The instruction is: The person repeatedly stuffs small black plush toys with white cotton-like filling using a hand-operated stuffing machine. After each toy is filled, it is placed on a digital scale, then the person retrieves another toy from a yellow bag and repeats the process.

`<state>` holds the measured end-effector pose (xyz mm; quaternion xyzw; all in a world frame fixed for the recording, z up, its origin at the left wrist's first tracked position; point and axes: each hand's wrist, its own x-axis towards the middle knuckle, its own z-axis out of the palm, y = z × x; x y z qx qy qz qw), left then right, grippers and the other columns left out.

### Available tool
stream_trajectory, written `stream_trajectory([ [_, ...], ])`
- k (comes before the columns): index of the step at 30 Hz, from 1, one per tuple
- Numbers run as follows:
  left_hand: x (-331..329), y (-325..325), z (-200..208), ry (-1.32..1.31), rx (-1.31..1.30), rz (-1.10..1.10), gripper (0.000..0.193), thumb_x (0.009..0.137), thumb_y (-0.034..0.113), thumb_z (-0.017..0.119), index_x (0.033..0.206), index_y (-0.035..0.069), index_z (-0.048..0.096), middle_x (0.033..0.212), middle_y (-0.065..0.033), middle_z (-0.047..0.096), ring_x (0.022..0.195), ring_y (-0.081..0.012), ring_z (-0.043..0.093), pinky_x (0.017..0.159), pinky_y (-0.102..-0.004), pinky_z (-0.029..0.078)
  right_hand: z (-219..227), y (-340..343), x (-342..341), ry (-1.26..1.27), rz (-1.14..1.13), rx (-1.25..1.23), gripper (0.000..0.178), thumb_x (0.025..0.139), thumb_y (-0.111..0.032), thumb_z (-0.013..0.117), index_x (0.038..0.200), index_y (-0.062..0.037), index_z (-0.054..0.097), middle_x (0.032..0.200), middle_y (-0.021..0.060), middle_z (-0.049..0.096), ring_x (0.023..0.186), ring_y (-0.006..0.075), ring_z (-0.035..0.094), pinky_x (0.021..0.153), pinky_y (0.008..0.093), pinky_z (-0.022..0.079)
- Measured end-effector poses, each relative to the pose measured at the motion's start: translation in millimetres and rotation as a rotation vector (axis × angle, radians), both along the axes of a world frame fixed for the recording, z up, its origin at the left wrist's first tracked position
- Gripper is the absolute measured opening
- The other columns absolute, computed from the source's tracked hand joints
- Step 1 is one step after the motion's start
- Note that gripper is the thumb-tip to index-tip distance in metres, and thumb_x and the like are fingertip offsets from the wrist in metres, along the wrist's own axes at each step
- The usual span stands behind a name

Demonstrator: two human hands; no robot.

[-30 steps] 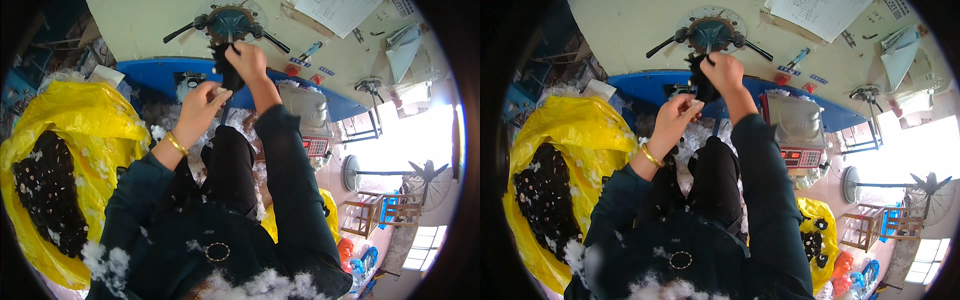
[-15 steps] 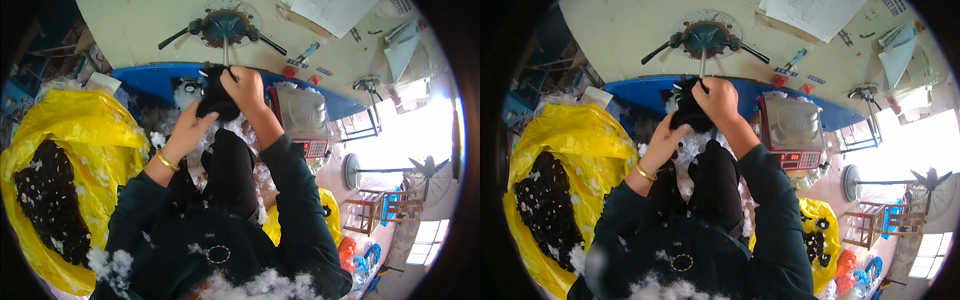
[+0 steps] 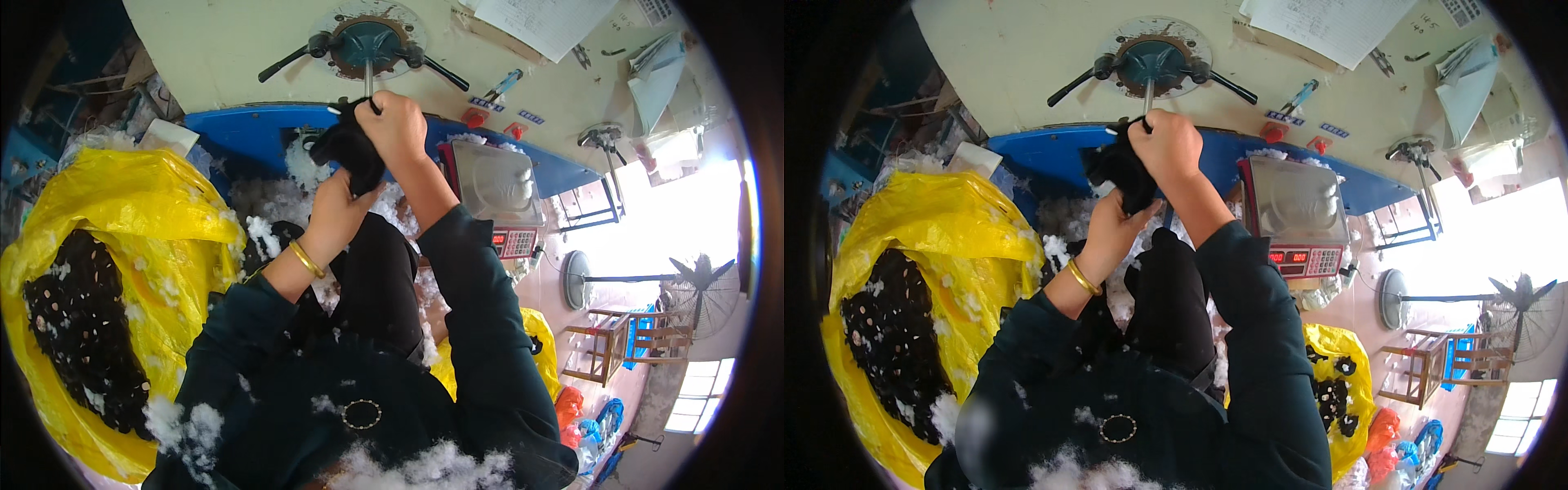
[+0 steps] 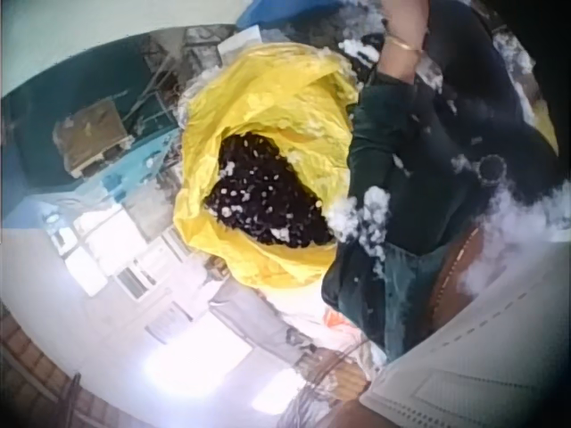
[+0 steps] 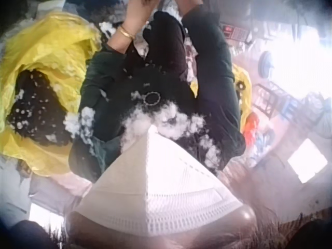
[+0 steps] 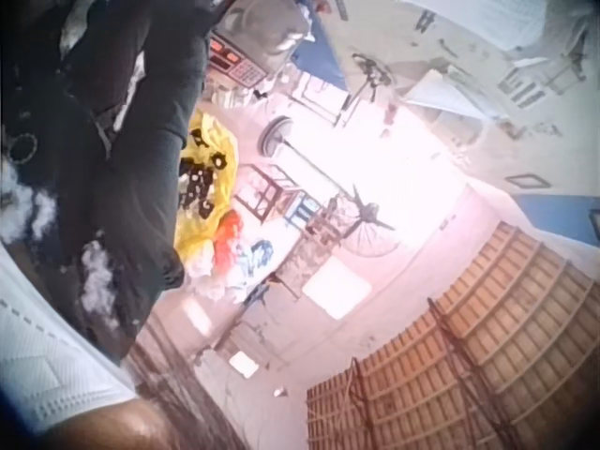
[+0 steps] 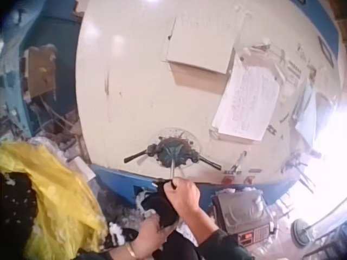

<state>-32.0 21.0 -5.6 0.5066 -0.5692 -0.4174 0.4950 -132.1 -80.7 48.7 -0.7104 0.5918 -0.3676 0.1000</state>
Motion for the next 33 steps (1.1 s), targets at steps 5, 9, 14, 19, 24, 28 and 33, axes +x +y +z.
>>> stream_trajectory([
  [5, 17, -8, 21, 0.072, -0.044, 0.030, 0.021, 0.088, 0.017, 0.067, 0.088, -0.003, 0.060, 0.064, -0.0050, 0.061, 0.057, -0.0106, 0.059, 0.052, -0.0241, 0.046, 11, 8, -7, 0.004, 0.041, 0.138, 0.028, 0.074, -0.029, 0.064, 0.066, -0.0025, 0.059, 0.073, 0.0201, 0.061, 0.076, 0.0408, 0.060, 0.064, 0.0457, 0.048],
  [9, 17, -58, 28, 0.161, 0.029, 0.049, 0.028, 0.091, 0.022, 0.065, 0.092, -0.005, 0.057, 0.071, -0.0093, 0.064, 0.058, -0.0133, 0.063, 0.056, -0.0270, 0.053, 1, -35, 8, -0.083, 0.002, 0.033, 0.032, 0.075, -0.028, 0.066, 0.065, 0.0009, 0.055, 0.065, 0.0203, 0.055, 0.061, 0.0376, 0.056, 0.057, 0.0427, 0.045],
  [14, 13, -31, 6, 0.590, 0.107, -0.086, 0.033, 0.093, 0.028, 0.063, 0.107, -0.001, 0.056, 0.092, -0.0094, 0.065, 0.074, -0.0164, 0.065, 0.072, -0.0327, 0.055, -12, -14, -2, -0.142, 0.074, -0.022, 0.030, 0.075, -0.023, 0.066, 0.065, 0.0024, 0.054, 0.063, 0.0214, 0.053, 0.055, 0.0350, 0.053, 0.054, 0.0405, 0.043],
  [19, 31, -8, -8, 1.435, 0.473, -0.361, 0.054, 0.095, 0.050, 0.048, 0.129, 0.008, 0.052, 0.117, -0.0067, 0.064, 0.120, -0.0249, 0.053, 0.105, -0.0491, 0.037, -18, 8, -16, -0.321, 0.268, -0.121, 0.029, 0.075, -0.012, 0.068, 0.063, 0.0017, 0.045, 0.056, 0.0167, 0.040, 0.052, 0.0209, 0.030, 0.048, 0.0333, 0.033],
  [24, 30, -18, -5, 1.384, 0.474, -0.280, 0.035, 0.091, 0.036, 0.058, 0.114, 0.009, 0.061, 0.112, -0.0065, 0.065, 0.107, -0.0202, 0.059, 0.094, -0.0395, 0.045, -41, 5, -22, -0.513, 0.371, -0.061, 0.035, 0.083, -0.013, 0.065, 0.064, -0.0010, 0.039, 0.059, 0.0065, 0.028, 0.057, 0.0122, 0.027, 0.048, 0.0309, 0.029],
  [28, 18, -12, 1, 1.014, 0.300, -0.192, 0.006, 0.088, 0.013, 0.063, 0.092, 0.010, 0.065, 0.096, -0.0008, 0.065, 0.087, -0.0126, 0.060, 0.083, -0.0271, 0.049, -48, 2, -24, -0.627, 0.464, 0.006, 0.033, 0.085, -0.010, 0.063, 0.064, -0.0035, 0.038, 0.060, 0.0028, 0.028, 0.059, 0.0085, 0.029, 0.049, 0.0283, 0.029],
  [33, 3, -32, -10, 0.344, -0.255, -0.070, 0.018, 0.076, -0.013, 0.057, 0.087, 0.001, 0.058, 0.099, -0.0062, 0.056, 0.091, -0.0170, 0.053, 0.083, -0.0250, 0.042, -58, -16, -27, -0.565, 0.418, -0.134, 0.026, 0.084, -0.011, 0.060, 0.065, -0.0009, 0.045, 0.059, 0.0128, 0.038, 0.053, 0.0184, 0.035, 0.051, 0.0313, 0.034],
])
